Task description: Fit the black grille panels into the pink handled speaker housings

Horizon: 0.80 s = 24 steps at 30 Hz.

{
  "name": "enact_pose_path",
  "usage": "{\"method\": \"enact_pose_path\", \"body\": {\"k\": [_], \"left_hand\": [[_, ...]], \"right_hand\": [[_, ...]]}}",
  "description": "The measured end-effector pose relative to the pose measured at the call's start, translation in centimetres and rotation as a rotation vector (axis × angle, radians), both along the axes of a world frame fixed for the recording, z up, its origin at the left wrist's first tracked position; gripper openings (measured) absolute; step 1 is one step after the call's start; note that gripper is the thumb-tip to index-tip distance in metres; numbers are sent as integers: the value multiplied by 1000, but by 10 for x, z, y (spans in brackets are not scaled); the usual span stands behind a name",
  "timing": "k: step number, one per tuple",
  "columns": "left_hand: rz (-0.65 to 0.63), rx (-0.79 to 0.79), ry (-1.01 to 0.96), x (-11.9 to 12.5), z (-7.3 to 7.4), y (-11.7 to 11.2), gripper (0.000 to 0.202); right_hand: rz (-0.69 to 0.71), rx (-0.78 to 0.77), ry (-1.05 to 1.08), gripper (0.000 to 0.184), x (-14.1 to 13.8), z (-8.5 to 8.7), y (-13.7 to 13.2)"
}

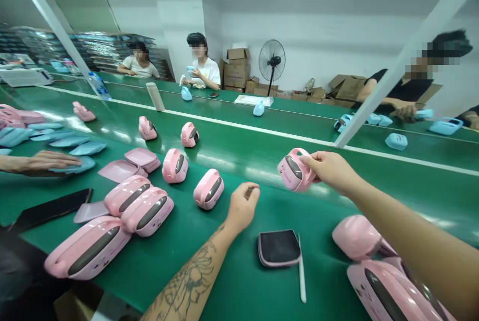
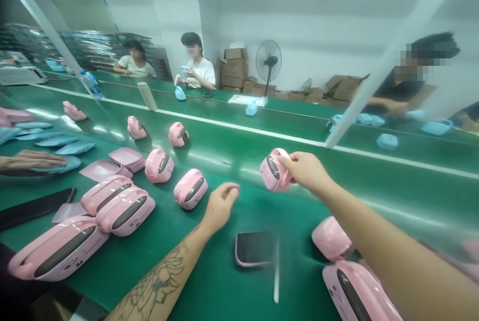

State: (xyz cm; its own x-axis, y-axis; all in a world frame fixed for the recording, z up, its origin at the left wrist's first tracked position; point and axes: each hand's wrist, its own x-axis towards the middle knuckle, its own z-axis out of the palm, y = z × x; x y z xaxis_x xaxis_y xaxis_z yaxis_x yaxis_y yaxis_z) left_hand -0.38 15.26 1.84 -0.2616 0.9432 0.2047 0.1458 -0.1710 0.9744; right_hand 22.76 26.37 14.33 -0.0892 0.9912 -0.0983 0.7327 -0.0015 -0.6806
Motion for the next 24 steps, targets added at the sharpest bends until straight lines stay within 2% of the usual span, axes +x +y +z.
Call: {"method": "enact_pose_path", "body": {"k": [2,5,7,10,13,15,16,17,19,21,24], "left_hand": [[-140,23,123,-5,-10,-4,22],[-295,71,284,-5,-18,-14,24],[-288,103,362,-5,-18,-16,25],[-118,148,440,-14,-8,-14,24],[182,162,472,-43,9,-16,37],[432,80,450,-67,18,-24,54],[497,3,423,-79,20,-29,64],[515,-77,394,-89,19,-35,72],[463,-196,347,-102,14,-44,81],[402,-248,325,-109,5,-48,77],[377,-277,325,-115,0,-45,65]], "right_hand": [[-40,0,-136,35,-3,-14,39],[-73,-49,-285,32,-3,-40,73],[-85,-86,-347,34,1,-52,82],[-99,-89,-414,37,7,-51,78],[-62,13,-442,50,13,-36,51],[28,87,-416,57,19,-30,18],[59,93,-403,56,23,-31,-3],[110,74,-377,54,28,-36,-25],[161,16,-297,50,38,-52,-68],[140,-125,-223,45,46,-75,-103],[40,-136,-90,37,47,-101,-135]]}}
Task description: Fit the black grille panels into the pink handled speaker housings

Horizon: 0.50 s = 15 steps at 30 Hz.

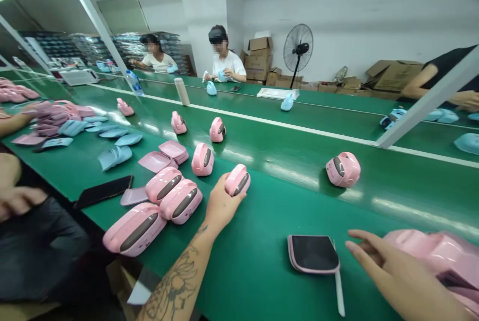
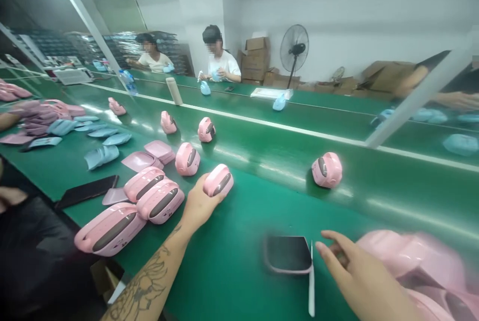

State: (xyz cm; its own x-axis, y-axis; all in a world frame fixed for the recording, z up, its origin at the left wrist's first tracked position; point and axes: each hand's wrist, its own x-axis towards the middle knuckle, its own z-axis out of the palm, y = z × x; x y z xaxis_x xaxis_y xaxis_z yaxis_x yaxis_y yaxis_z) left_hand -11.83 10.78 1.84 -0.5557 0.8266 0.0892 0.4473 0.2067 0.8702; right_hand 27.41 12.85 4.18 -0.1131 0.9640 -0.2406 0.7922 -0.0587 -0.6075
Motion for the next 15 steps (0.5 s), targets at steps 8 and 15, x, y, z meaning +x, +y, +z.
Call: {"method": "enact_pose_path", "body": {"k": [8,15], "left_hand": [[182,-42,154,-29,15,23,79],[262,-16,306,-32,0,32,100]], "right_hand": [[6,80,153,34,-28,1,-25],[-62,84,163,23,-31,-26,-16]]}}
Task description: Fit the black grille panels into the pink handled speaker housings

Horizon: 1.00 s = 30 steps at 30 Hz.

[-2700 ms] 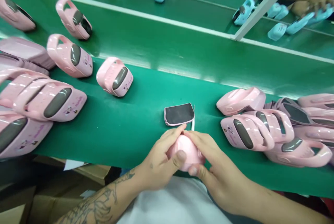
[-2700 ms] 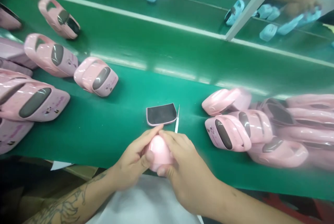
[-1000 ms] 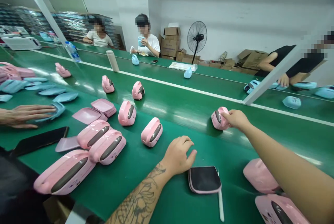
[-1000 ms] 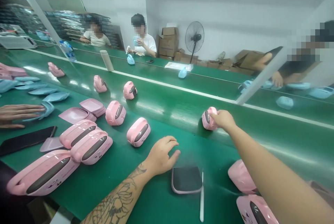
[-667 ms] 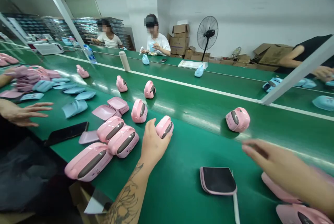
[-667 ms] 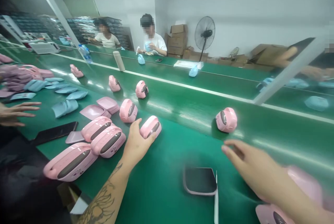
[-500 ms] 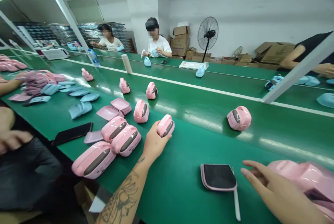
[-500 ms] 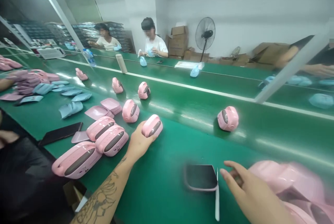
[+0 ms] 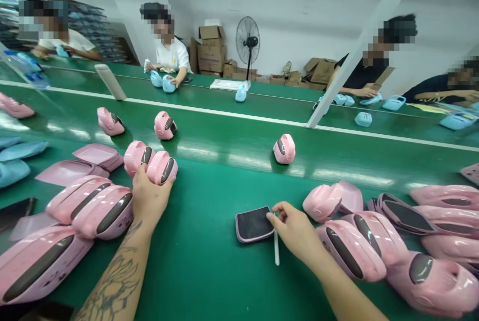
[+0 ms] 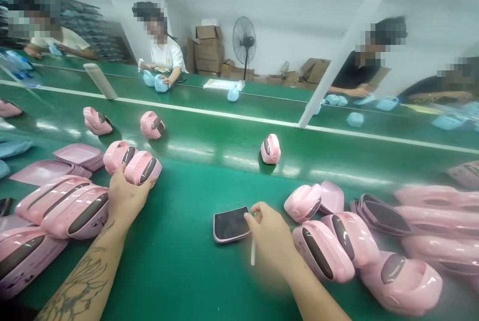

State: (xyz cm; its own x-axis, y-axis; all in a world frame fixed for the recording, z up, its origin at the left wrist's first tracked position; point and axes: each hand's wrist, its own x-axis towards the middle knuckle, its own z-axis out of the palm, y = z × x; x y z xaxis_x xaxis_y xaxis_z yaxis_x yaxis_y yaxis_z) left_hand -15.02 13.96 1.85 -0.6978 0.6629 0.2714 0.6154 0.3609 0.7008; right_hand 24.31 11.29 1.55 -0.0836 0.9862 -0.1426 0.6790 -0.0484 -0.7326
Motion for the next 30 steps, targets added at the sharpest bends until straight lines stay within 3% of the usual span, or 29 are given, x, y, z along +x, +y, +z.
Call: {"method": "enact_pose_path", "body": {"k": [3,5,6,7,9,11,13,19,24,30], "left_hand": [[28,158,198,18,-2,-8,94],[-24,309,326,46,-3,-25,73],[-109,344,309,65,-5,-37,57],[-262,301,219,85,-7,-50,40],[-566,109,-16,126,-12,-78,29],[-703,-22,-156,158,-16,-100,29],[-732,-57,-217,176,-19,-113,32],[-625,30,-357,177,-20,-116,34],[-602,2,-441,174,-26,-112,39],[-577,-76,-298,175,-25,-114,40]], "right_hand": [[-8,-14,23,16,-4,-9,5],[-15,-19,46,15,-7,-9,7],[-22,-21,59,14,-8,-9,7],[-30,-23,74,14,-10,-7,6],[-44,-30,107,14,-11,-4,5],[-55,-35,150,15,-12,0,3],[-61,-41,211,17,-10,5,1],[-25,-107,504,26,-4,13,2],[16,-185,625,56,-7,8,-2],[-49,-253,558,42,0,14,-5]]}}
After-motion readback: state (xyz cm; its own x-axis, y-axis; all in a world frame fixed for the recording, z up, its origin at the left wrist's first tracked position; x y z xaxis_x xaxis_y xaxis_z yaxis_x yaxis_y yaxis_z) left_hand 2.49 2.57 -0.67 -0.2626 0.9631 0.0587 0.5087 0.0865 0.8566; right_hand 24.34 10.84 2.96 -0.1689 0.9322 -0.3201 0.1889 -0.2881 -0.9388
